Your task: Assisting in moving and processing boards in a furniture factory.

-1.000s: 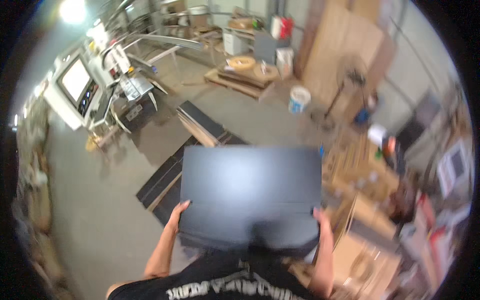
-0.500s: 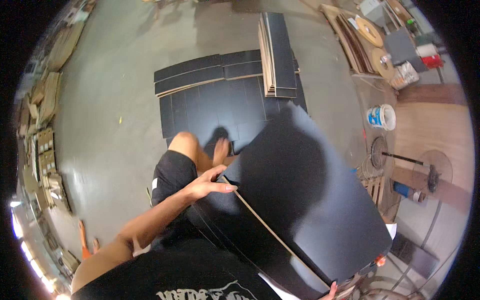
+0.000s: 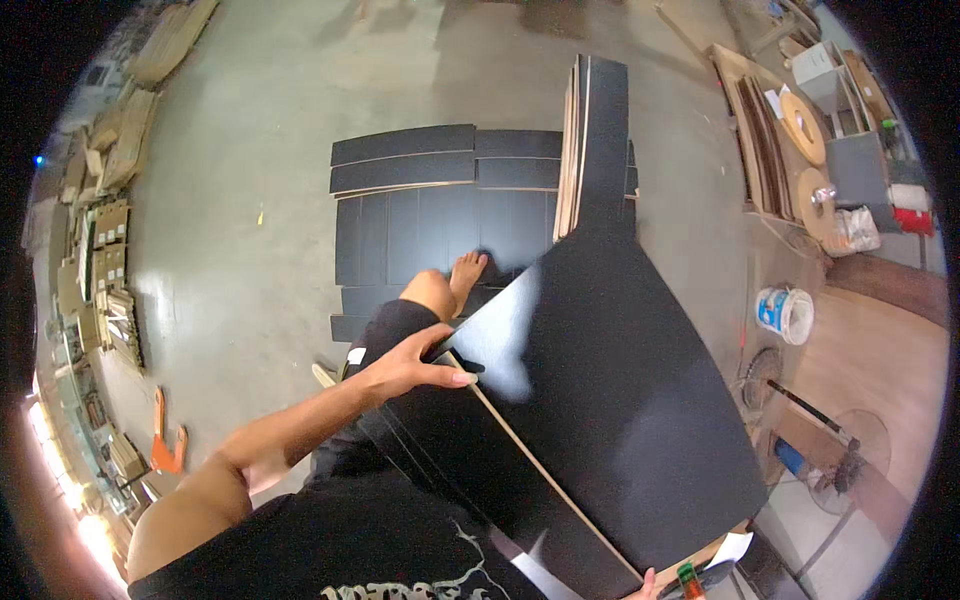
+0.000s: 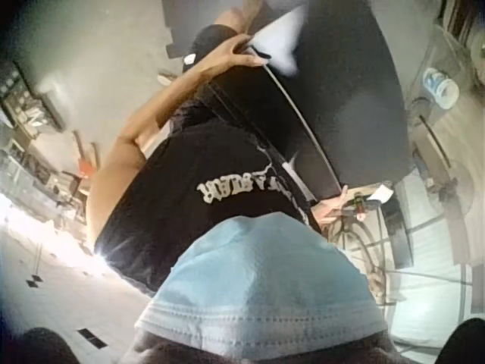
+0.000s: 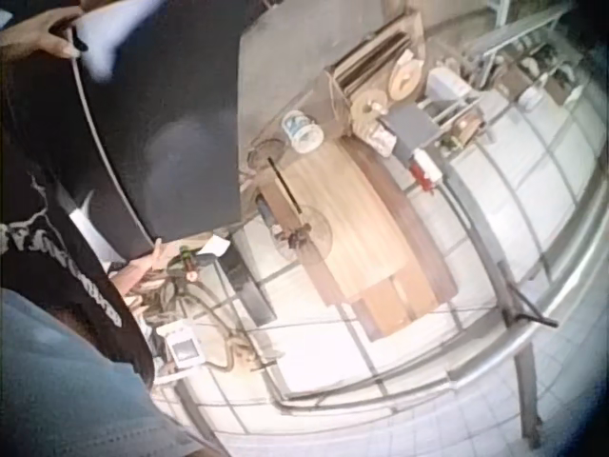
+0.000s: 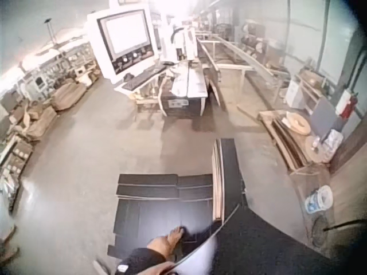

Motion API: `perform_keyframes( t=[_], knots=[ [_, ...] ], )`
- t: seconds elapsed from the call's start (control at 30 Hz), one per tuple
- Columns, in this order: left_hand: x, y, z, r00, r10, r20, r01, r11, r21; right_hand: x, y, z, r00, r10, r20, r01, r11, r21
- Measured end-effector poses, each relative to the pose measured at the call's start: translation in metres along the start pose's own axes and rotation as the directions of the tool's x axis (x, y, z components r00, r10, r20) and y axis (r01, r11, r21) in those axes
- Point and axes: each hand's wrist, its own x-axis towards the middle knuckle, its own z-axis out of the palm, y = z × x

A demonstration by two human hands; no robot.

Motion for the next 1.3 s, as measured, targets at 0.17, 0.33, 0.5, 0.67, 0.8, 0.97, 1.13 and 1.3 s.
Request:
perform_keyframes(
  t=[0.17, 0.33, 0.5, 0.67, 0.8, 0.97, 1.13, 1.3],
  knots=[
    [0.025, -0.016, 0.005, 0.993, 0.060, -0.101, -0.061, 0.998, 0.000, 0.074, 0.003, 0.050, 0.967, 0.253, 0.010, -0.250, 0.961, -0.115],
    [0.012, -0.023, 0.030, 0.984, 0.003, -0.177, 0.002, 1.000, 0.023, 0.110, -0.002, 0.061, 0.959, 0.262, 0.110, -0.245, 0.959, -0.143],
    [-0.002, -0.026, 0.060, 0.966, 0.006, -0.257, -0.009, 1.000, -0.011, 0.149, -0.004, 0.030, 0.957, 0.233, 0.174, -0.203, 0.964, -0.173],
    [-0.025, -0.038, 0.093, 0.959, 0.026, -0.284, -0.046, 0.997, -0.065, 0.179, 0.004, 0.011, 0.951, 0.190, 0.246, -0.156, 0.976, -0.149],
    [-0.050, -0.056, 0.125, 0.914, 0.032, -0.404, -0.077, 0.993, -0.095, 0.195, 0.006, 0.012, 0.969, 0.037, 0.245, 0.008, 0.984, -0.179],
    [-0.071, -0.064, 0.146, 0.881, -0.011, -0.473, -0.057, 0.990, -0.130, 0.275, 0.053, -0.017, 0.909, 0.073, 0.410, -0.020, 0.991, -0.134],
    [-0.055, -0.101, 0.146, 0.880, -0.031, -0.474, -0.049, 0.986, -0.156, 0.240, 0.044, -0.021, 0.956, 0.049, 0.289, 0.026, 0.967, -0.252],
    [-0.005, -0.179, 0.135, 0.857, -0.133, -0.498, 0.052, 0.984, -0.173, 0.306, 0.131, -0.048, 0.830, 0.174, 0.530, -0.094, 0.980, -0.174]
  ],
)
